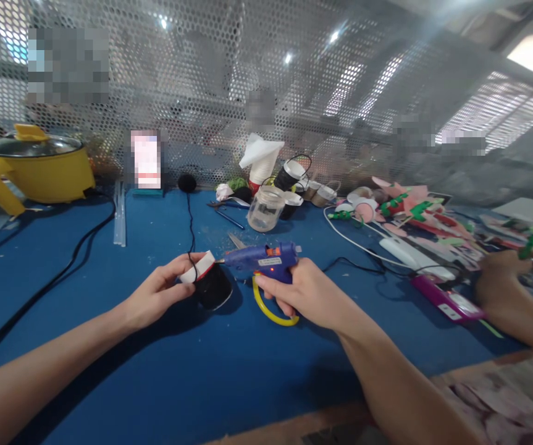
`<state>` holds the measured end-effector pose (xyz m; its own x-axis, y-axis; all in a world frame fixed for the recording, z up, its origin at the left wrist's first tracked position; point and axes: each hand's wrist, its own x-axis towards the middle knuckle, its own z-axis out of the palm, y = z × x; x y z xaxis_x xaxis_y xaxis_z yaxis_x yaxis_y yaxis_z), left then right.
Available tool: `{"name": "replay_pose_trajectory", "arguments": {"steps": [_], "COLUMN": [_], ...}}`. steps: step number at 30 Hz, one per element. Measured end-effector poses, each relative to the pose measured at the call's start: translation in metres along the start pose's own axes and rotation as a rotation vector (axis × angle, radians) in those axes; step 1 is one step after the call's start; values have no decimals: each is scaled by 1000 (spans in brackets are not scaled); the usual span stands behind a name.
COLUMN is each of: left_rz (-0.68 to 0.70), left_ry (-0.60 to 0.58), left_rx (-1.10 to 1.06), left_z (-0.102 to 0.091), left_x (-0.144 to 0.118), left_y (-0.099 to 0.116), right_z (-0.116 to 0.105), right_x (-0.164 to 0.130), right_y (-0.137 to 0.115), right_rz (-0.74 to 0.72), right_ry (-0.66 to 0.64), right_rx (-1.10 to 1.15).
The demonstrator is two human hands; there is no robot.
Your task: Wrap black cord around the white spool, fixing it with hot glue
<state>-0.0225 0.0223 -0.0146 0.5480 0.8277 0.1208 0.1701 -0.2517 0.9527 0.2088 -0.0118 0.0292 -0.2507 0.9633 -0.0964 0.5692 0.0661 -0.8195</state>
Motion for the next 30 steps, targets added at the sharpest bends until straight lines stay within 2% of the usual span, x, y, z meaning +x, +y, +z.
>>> {"name": "replay_pose_trajectory", "arguments": {"steps": [4, 9, 13, 17, 23, 27, 30], "left_rz": [0, 19, 19, 22, 54, 70, 83], "left_ry": [-1, 0, 9, 35, 32, 37, 33], "left_rx": [8, 9, -9, -28, -25, -23, 2], "left_z": [0, -1, 0, 1, 0, 0, 0], "left_x": [0, 0, 0, -1, -2, -3, -2], "left_y": [0, -2, -2, -2, -3, -3, -2], "right_z": [0, -6, -11, -14, -21, -39, -60], "right_x": [-1, -1, 5, 13, 30, 55, 81], "right_y": [-1, 3, 11, 16, 16, 8, 4], "right_rz": [21, -37, -51, -12, 57, 44, 66], "right_ry": [6, -76, -121, -101, 96, 286, 354], "right_rx": [-6, 79, 212, 437, 688, 686, 653]}}
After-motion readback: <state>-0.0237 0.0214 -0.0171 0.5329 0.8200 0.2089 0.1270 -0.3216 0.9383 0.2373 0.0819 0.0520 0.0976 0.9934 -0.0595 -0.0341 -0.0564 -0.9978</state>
